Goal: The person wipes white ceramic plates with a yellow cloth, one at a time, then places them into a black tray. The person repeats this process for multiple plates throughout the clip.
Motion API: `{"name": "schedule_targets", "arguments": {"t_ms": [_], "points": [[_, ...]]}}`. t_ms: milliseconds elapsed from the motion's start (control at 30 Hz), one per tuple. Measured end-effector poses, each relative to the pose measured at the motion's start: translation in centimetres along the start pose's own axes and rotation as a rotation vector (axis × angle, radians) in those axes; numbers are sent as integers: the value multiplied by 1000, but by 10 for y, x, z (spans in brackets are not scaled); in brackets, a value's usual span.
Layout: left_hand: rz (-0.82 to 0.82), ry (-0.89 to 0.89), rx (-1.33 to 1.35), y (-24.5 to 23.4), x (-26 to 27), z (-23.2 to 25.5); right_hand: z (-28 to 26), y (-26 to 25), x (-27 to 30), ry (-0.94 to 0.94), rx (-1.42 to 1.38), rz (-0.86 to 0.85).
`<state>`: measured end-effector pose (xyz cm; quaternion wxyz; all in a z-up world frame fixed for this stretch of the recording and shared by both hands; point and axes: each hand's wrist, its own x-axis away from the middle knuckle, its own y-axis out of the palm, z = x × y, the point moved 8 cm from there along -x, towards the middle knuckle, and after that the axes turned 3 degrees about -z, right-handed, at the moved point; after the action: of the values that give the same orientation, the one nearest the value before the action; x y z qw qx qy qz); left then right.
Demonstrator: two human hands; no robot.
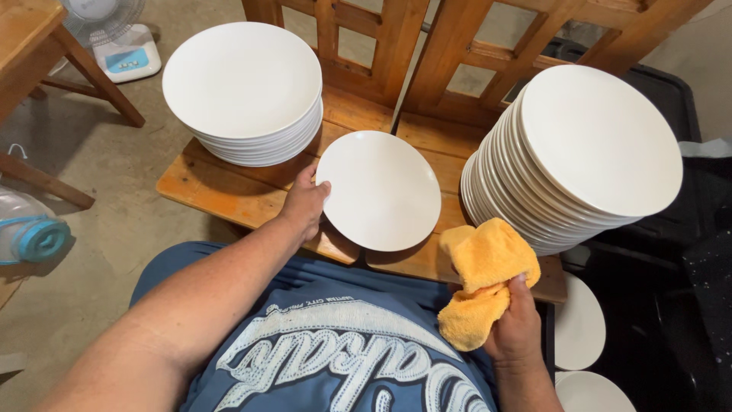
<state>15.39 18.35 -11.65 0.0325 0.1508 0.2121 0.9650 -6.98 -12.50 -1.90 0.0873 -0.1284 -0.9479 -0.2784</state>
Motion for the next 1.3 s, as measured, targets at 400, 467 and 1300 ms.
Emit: {"name": "schedule_targets", "arguments": {"t_ms": [400,467,1300], "points": [[14,-4,-985,-5,15,43,-33,77,-62,-65,481,-33],[-27,4,-1062,-3,22,49,-30,87,-81,-20,659,-19],[-491,-17,-1707,12,35,53,75,140,-235,-298,2102,-229]]}}
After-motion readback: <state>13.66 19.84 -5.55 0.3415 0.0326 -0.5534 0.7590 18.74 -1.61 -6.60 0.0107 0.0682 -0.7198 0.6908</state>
